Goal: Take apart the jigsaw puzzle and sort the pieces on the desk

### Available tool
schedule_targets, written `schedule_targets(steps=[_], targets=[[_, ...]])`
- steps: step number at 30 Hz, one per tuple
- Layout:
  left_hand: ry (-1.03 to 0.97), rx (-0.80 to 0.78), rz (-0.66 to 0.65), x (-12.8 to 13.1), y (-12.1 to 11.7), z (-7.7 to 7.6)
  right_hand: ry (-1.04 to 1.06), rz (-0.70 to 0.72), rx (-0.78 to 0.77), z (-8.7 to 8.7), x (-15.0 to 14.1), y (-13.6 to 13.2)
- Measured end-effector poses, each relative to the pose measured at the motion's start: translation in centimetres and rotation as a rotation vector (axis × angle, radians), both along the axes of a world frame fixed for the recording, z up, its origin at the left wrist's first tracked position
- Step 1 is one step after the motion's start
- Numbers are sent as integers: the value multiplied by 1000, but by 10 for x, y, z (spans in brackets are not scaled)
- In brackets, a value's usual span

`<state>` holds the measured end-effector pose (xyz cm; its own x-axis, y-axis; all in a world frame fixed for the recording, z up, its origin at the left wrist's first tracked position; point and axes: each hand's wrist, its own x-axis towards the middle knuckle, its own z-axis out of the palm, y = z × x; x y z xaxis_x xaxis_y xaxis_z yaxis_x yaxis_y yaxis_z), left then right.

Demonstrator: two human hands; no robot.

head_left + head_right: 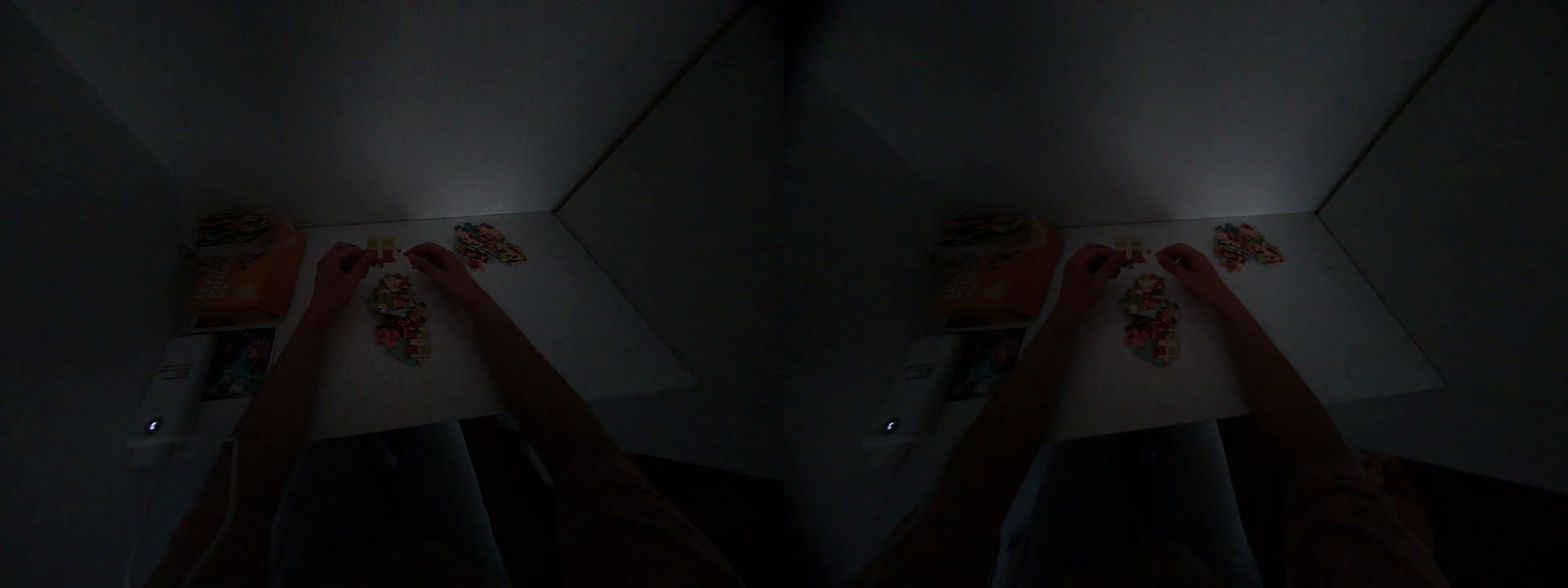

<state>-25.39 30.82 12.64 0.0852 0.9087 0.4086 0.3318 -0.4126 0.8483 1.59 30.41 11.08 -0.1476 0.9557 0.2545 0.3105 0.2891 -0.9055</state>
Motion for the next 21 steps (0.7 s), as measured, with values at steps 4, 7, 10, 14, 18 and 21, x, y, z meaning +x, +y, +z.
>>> schedule_targets(steps=[4,7,10,14,18,21], targets=[[61,-14,-134,2,1,-3,17,69,18,0,-4,1],[17,7,-102,0,6,-8,-3,88,9,1,1,1],[-116,-45,-72,-2,12,-14,-104,46,27,0,7,0],[-231,-146,-98,-1,13,-17,-190,-34,76,-1,5,-2],[-243,-214,-158,5,5,-13,-134,33,66,0,-6,-6],[-254,-227,-210,10,0,-10,-112,91,62,1,-12,-9]])
